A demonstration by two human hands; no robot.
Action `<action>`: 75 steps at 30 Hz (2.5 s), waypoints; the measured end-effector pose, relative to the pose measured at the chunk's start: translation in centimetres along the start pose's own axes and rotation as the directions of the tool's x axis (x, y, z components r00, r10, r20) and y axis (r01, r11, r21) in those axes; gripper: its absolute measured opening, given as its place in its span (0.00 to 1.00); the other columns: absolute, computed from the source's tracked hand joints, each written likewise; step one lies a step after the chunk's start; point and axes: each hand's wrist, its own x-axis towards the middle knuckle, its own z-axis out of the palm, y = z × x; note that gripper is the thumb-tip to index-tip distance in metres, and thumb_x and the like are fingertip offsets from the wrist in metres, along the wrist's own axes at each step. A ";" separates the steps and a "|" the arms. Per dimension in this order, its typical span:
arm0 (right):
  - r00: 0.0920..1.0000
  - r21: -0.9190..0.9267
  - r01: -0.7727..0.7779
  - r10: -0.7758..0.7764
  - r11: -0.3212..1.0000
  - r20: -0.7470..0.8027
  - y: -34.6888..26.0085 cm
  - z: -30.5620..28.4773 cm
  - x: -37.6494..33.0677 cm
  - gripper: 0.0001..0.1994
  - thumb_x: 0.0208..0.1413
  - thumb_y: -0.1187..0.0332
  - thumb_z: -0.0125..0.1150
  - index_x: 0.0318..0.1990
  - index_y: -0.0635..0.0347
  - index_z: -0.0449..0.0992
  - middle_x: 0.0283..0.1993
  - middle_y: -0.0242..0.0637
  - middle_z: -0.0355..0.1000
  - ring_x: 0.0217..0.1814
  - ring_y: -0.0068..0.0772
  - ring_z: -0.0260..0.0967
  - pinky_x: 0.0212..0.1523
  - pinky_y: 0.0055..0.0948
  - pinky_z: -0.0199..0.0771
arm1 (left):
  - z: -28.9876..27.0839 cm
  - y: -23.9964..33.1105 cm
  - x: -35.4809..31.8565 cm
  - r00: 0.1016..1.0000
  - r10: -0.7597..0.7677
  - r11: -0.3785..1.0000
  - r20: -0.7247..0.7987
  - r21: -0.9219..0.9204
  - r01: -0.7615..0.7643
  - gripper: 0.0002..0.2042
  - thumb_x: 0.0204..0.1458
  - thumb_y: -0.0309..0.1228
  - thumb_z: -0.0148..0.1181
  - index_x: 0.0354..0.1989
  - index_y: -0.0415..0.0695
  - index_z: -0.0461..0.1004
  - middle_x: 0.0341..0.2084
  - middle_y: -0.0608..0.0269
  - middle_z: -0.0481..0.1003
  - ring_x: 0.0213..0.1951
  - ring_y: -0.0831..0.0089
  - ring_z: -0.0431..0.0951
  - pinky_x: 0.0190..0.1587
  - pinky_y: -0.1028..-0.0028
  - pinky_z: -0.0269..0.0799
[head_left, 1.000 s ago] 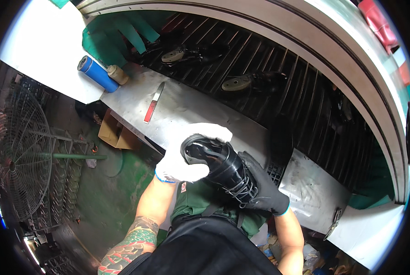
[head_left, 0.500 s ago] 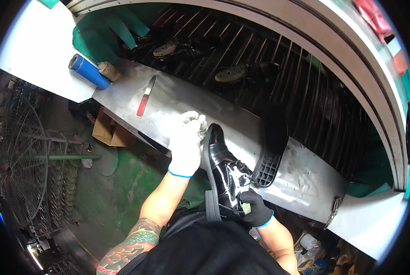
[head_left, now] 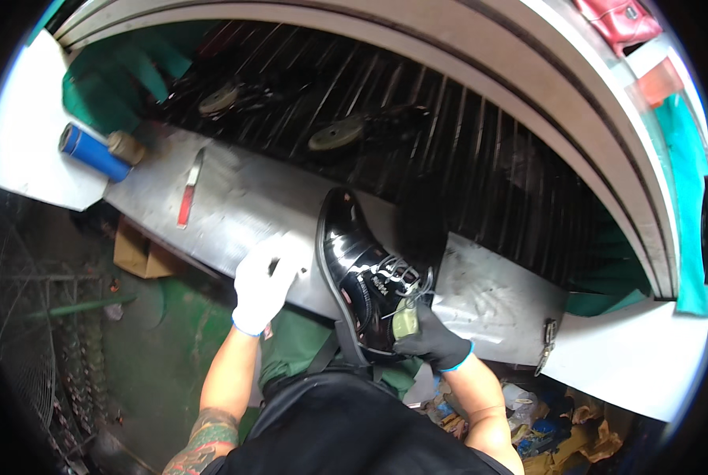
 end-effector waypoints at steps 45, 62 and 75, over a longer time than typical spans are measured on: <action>0.543 -0.955 -0.278 -0.805 0.098 -0.241 -11.1 -24.0 11.1 0.16 0.55 0.78 0.62 0.51 0.69 0.80 0.48 0.45 0.83 0.51 0.37 0.81 0.56 0.37 0.78 | 1.7 -1.7 4.9 0.990 0.111 0.927 0.082 0.352 -0.133 0.06 0.45 0.30 0.68 0.32 0.49 0.80 0.27 0.58 0.77 0.29 0.53 0.79 0.39 0.56 0.77; 0.729 -0.939 -0.156 -0.606 0.305 -0.318 -4.0 -8.3 -4.8 0.11 0.57 0.68 0.67 0.45 0.62 0.86 0.29 0.47 0.81 0.31 0.38 0.82 0.35 0.34 0.79 | 4.9 2.1 20.3 0.794 -0.164 0.826 0.585 -0.359 0.435 0.39 0.49 0.37 0.72 0.72 0.42 0.67 0.48 0.48 0.82 0.48 0.60 0.82 0.50 0.64 0.79; 0.854 -0.681 0.247 -0.486 0.689 -0.182 -4.8 -13.5 12.7 0.21 0.66 0.59 0.65 0.61 0.61 0.77 0.58 0.47 0.78 0.61 0.45 0.75 0.62 0.42 0.75 | -4.2 3.1 -8.2 0.624 -0.259 -0.319 0.738 -0.675 0.666 0.31 0.56 0.60 0.59 0.47 0.39 0.82 0.37 0.57 0.77 0.46 0.51 0.75 0.56 0.39 0.67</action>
